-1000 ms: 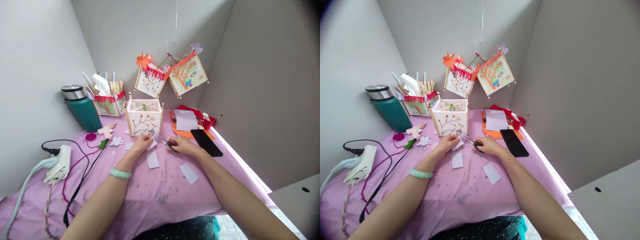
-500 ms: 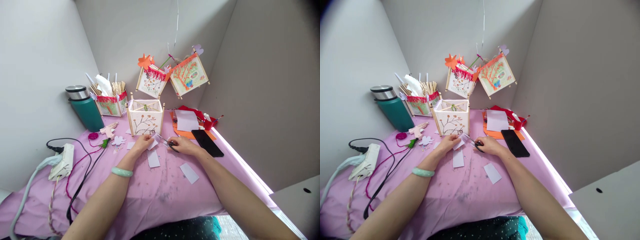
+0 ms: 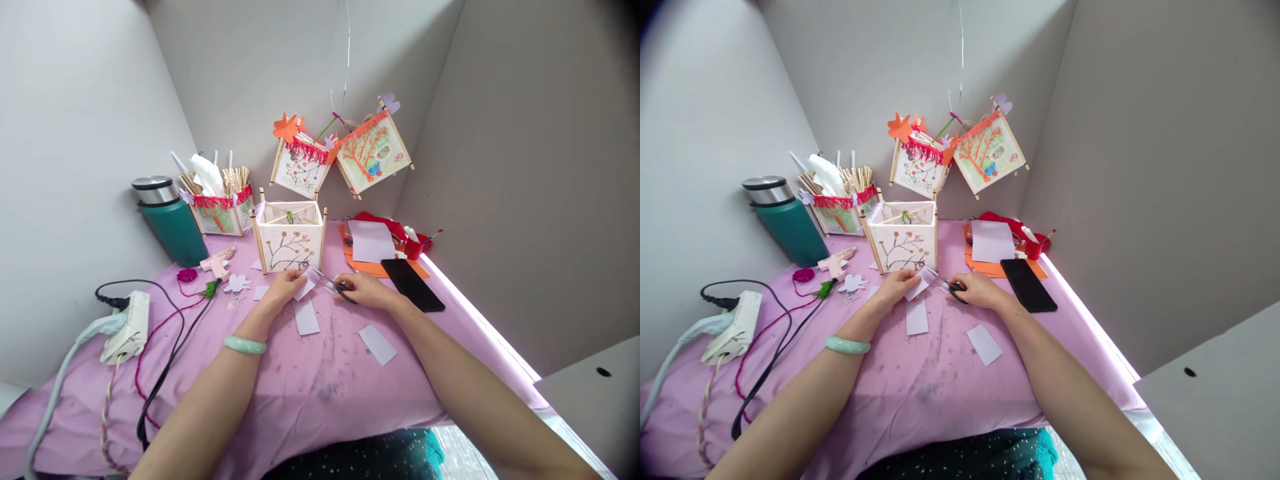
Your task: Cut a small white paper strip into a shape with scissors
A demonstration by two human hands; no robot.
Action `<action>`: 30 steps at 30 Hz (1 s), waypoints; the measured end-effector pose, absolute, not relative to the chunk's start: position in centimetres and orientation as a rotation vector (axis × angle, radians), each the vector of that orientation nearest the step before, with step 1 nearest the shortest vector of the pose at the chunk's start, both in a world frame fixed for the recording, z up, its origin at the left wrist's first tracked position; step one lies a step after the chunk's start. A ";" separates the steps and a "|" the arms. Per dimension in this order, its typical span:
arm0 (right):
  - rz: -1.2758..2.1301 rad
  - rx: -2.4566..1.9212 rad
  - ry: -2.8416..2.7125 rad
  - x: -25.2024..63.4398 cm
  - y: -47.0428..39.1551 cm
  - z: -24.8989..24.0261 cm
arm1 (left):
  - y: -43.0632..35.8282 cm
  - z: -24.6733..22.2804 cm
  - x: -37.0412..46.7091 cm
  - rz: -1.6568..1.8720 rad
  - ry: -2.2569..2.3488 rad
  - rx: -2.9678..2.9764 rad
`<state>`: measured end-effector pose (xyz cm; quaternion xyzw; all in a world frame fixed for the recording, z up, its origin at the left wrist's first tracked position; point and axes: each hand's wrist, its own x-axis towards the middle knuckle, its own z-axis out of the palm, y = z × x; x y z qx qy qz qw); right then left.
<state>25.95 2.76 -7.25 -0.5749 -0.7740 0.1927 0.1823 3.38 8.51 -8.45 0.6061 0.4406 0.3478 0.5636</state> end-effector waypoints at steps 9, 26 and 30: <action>0.829 -1.565 -2.146 26.8 2.3 -6.0 | 8.4 -8.1 3.3 0.832 1.048 1.366; 0.807 -1.542 -2.239 25.2 1.4 -5.6 | 8.1 -7.8 3.3 0.872 0.978 1.174; 0.842 -1.519 -2.234 25.3 1.4 -5.5 | 8.1 -7.7 3.4 0.898 1.012 1.131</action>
